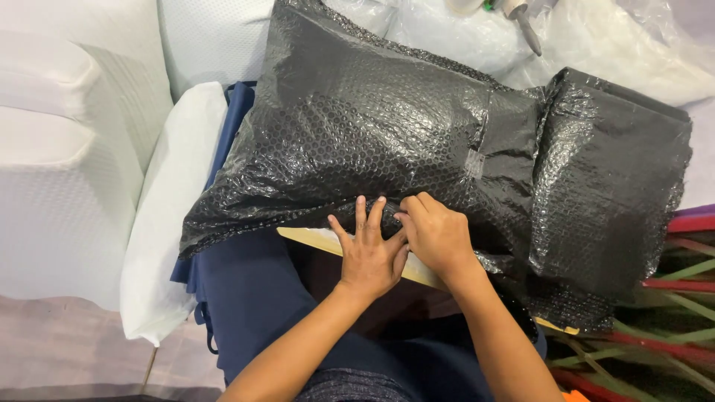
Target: Wrapping a white pillow in a black bubble wrap mailer and sealing it with a tape dispenser.
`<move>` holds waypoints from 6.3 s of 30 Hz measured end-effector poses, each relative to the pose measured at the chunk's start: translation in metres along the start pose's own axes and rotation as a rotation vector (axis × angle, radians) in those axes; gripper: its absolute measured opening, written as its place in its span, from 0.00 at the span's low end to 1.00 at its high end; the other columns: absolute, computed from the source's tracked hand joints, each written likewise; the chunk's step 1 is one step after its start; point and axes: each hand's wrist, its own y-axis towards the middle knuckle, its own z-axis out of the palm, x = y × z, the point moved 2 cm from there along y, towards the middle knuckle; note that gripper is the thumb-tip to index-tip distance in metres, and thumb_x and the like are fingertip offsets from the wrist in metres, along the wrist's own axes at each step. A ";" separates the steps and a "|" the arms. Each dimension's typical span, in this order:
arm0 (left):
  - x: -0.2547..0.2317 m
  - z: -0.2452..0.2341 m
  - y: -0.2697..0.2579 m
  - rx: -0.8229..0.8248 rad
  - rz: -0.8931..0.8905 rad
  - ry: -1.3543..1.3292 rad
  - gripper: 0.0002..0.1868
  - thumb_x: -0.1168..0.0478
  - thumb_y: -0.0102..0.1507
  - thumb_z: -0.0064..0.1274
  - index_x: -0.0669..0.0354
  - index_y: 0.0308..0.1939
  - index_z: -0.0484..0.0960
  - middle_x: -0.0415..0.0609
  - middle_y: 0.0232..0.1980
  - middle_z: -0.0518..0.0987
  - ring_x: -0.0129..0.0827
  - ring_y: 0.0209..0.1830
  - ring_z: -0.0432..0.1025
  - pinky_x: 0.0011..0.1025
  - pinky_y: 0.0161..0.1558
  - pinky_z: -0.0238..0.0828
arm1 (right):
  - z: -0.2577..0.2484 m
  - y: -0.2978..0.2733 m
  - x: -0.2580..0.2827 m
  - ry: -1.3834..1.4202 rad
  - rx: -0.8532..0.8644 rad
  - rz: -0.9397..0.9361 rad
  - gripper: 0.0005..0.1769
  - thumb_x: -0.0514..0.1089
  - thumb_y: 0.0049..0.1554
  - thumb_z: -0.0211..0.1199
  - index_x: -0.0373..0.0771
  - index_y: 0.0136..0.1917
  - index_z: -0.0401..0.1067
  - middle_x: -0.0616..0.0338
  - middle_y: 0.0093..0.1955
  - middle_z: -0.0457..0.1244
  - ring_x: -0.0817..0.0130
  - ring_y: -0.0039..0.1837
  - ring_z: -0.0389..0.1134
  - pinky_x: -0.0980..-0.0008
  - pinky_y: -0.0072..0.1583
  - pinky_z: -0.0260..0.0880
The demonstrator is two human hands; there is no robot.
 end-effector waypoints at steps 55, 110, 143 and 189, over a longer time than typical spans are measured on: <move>0.005 0.021 -0.002 0.079 -0.031 -0.005 0.19 0.51 0.62 0.47 0.38 0.58 0.79 0.60 0.78 0.53 0.66 0.80 0.43 0.89 0.59 0.28 | 0.005 -0.012 0.026 -0.094 -0.565 -0.139 0.06 0.46 0.58 0.68 0.43 0.46 0.80 0.59 0.45 0.67 0.61 0.47 0.68 0.64 0.54 0.71; -0.006 -0.054 0.077 0.199 0.590 0.104 0.08 0.53 0.61 0.60 0.37 0.44 0.86 0.38 0.59 0.79 0.41 0.67 0.68 0.86 0.60 0.39 | -0.014 -0.213 -0.110 0.989 -0.406 0.830 0.17 0.25 0.48 0.57 0.40 0.46 0.79 0.59 0.49 0.73 0.67 0.56 0.74 0.69 0.63 0.73; 0.020 -0.066 0.083 0.094 0.313 -0.156 0.24 0.52 0.63 0.55 0.46 0.64 0.77 0.47 0.68 0.71 0.51 0.78 0.57 0.73 0.74 0.33 | -0.067 -0.116 -0.144 0.575 -0.430 0.846 0.17 0.44 0.57 0.64 0.39 0.59 0.73 0.56 0.56 0.68 0.69 0.55 0.73 0.70 0.54 0.79; 0.025 -0.064 0.256 0.184 -0.796 -1.214 0.39 0.47 0.57 0.50 0.42 0.73 0.62 0.54 0.68 0.73 0.46 0.44 0.82 0.37 0.27 0.83 | -0.084 0.168 -0.163 0.483 -0.226 -0.299 0.64 0.59 0.45 0.81 0.39 0.79 0.43 0.41 0.75 0.53 0.48 0.73 0.57 0.48 0.75 0.57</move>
